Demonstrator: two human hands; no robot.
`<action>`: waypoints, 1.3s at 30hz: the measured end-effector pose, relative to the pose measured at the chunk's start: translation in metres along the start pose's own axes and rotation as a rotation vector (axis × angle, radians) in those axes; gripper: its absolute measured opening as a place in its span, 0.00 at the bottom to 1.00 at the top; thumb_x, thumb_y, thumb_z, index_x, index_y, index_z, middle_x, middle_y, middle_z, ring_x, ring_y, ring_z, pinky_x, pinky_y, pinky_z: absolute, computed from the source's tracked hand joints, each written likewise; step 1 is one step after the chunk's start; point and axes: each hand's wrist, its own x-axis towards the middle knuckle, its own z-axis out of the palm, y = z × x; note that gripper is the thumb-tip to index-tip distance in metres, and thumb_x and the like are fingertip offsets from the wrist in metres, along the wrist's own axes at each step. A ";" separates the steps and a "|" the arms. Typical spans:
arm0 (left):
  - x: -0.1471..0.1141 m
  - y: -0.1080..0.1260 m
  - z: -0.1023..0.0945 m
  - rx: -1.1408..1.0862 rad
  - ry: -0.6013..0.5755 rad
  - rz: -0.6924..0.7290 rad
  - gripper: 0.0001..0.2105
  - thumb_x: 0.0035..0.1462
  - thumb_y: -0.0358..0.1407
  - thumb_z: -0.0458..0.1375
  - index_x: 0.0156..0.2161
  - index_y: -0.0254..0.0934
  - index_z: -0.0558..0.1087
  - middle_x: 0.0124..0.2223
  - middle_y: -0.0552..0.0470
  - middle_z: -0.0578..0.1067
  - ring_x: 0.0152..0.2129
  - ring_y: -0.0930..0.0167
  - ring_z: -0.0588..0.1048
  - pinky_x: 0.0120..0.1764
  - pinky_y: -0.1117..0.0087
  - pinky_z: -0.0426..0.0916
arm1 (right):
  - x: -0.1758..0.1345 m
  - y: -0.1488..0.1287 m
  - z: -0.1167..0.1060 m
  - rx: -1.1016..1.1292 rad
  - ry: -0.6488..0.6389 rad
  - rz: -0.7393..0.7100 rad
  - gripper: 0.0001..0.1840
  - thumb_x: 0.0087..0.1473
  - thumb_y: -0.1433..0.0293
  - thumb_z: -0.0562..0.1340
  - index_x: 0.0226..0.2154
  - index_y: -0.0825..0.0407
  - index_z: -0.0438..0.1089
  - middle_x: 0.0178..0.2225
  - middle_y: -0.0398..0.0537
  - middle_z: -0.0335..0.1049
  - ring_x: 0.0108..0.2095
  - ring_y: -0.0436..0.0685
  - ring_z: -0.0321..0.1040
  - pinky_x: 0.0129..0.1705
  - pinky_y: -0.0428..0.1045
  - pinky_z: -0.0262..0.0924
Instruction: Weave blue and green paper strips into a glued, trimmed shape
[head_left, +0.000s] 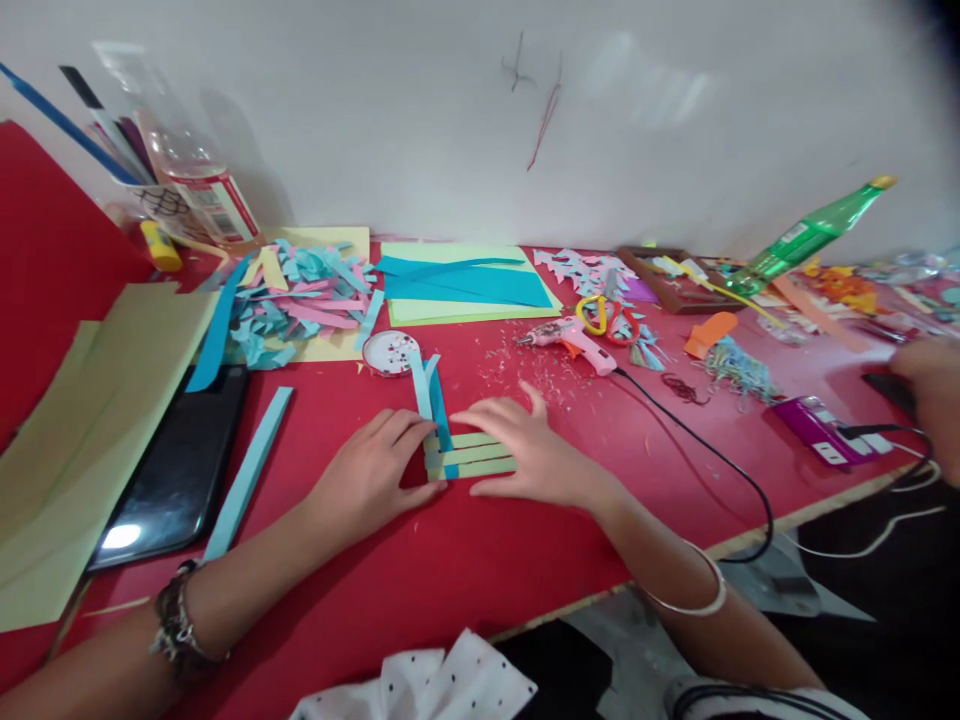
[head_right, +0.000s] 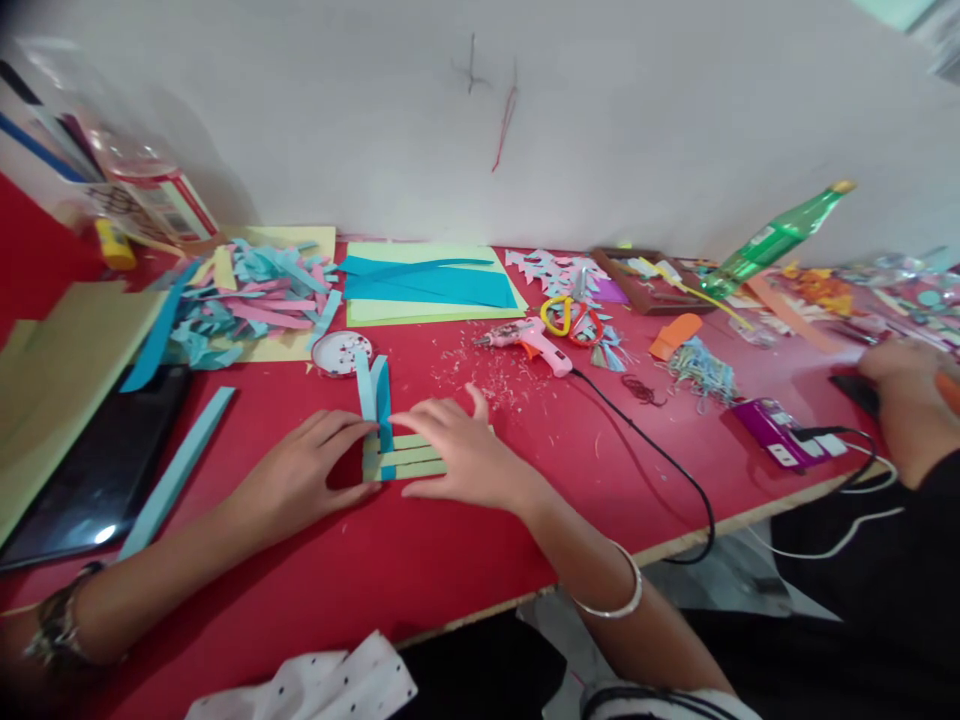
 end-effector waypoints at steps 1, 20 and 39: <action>0.000 0.000 0.000 -0.012 -0.004 0.001 0.21 0.51 0.43 0.55 0.47 0.32 0.65 0.43 0.43 0.69 0.39 0.62 0.68 0.42 0.62 0.66 | 0.003 -0.005 0.005 -0.022 -0.008 -0.023 0.31 0.49 0.55 0.58 0.54 0.46 0.54 0.50 0.49 0.61 0.52 0.59 0.55 0.57 0.63 0.21; 0.000 -0.002 -0.002 -0.043 -0.031 0.073 0.07 0.54 0.37 0.54 0.37 0.35 0.67 0.39 0.47 0.70 0.37 0.66 0.68 0.37 0.66 0.65 | 0.009 -0.007 0.025 0.010 0.066 -0.058 0.14 0.53 0.62 0.56 0.42 0.49 0.63 0.43 0.47 0.65 0.46 0.54 0.59 0.54 0.57 0.28; 0.000 -0.003 0.003 -0.105 0.015 -0.073 0.15 0.51 0.44 0.56 0.40 0.35 0.65 0.39 0.46 0.67 0.37 0.64 0.67 0.39 0.63 0.64 | 0.010 -0.007 0.024 0.085 0.039 -0.124 0.17 0.53 0.63 0.56 0.45 0.51 0.61 0.45 0.50 0.61 0.46 0.55 0.56 0.47 0.50 0.48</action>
